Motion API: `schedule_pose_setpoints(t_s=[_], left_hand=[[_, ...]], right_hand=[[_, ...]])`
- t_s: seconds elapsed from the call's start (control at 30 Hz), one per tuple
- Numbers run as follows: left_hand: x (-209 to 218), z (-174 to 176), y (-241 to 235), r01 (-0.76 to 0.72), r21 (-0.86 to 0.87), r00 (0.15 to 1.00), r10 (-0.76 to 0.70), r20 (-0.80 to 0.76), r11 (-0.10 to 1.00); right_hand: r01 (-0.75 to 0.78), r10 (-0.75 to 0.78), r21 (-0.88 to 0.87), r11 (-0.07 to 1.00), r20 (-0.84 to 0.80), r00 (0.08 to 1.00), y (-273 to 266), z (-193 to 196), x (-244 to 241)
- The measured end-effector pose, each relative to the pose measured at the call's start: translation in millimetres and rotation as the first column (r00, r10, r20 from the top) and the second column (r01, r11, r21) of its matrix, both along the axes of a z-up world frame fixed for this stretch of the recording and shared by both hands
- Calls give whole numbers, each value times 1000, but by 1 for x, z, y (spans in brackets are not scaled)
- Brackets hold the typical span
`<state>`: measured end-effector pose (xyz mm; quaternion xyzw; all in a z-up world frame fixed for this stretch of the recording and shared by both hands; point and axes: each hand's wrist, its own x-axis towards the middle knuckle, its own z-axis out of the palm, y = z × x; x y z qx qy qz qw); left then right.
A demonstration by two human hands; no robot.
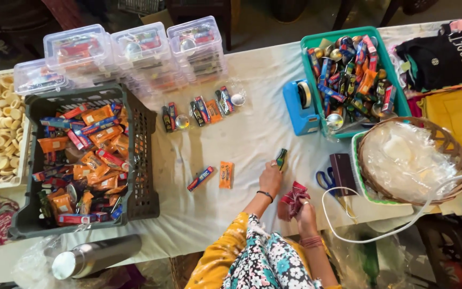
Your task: The person sits at a table and packs small snack packets and metal cups into clear plastic bags. They pick items from a black crate and a green bin, place them into a bag, and then set the filled bag aside on the table.
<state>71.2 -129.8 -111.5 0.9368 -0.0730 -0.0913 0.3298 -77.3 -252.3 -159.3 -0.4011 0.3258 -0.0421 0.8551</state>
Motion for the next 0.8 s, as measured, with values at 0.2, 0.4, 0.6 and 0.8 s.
schedule_pose_setpoints(t_s=[0.2, 0.4, 0.6, 0.8], left_hand=[[-48, 36, 35, 47, -143, 993, -61, -98, 989], [-97, 113, 82, 46, -219, 998, -55, -35, 975], [-88, 108, 101, -106, -191, 990, 122, 73, 976], [-79, 145, 115, -155, -151, 978, 173, 118, 976]], right_hand=[[-66, 62, -19, 998, -166, 984, 38, 20, 44], [-224, 225, -22, 974, 99, 969, 71, 64, 105], [-260, 254, 31, 965, 138, 957, 124, 126, 109], [-327, 305, 189, 926, 137, 943, 130, 130, 136]])
